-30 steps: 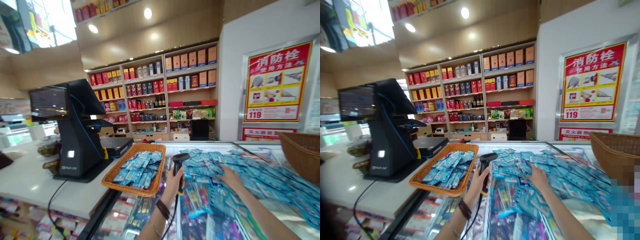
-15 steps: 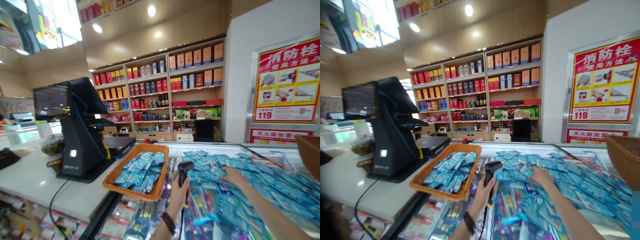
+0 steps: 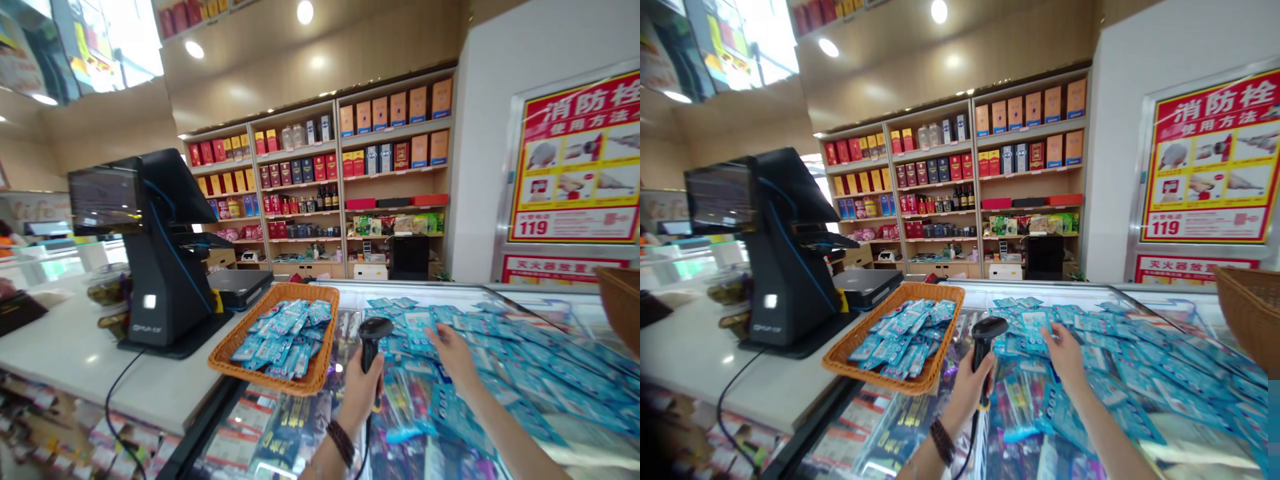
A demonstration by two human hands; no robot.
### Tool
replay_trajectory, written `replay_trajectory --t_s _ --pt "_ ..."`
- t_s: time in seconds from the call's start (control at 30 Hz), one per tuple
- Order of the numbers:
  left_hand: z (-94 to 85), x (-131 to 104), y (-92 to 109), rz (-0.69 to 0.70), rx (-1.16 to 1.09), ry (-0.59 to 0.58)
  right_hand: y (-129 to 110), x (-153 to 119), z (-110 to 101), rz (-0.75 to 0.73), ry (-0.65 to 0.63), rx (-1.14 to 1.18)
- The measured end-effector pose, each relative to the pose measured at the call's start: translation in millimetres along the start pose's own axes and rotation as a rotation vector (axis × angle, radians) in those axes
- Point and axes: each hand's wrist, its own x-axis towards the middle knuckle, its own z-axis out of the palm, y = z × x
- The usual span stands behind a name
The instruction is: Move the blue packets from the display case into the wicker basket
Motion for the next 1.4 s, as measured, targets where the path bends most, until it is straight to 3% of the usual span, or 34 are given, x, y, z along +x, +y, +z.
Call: replay_trajectory --t_s 0.13,0.23,0.47,0.9,1.4 --pt "-2.2 -1.3 2.5 -0.012 0.017 -0.013 -3.5 -33.9 30.6 0.129 -0.014 0.147" --pt "-4.6 -1.0 5.5 -0.022 0.040 -0.016 -5.6 -43.3 39.2 0.148 -0.008 0.170" --pt "-3.0 -2.9 10.7 -0.035 0.038 -0.068 -9.4 -44.9 36.7 0.148 0.003 0.212" --pt "-4.7 -3.4 1.1 -0.033 0.011 -0.088 -8.7 -46.9 35.0 0.094 -0.038 0.227" --pt "0.1 -8.0 9.7 -0.018 -0.046 -0.116 -13.2 -51.5 34.7 0.092 0.003 0.247"
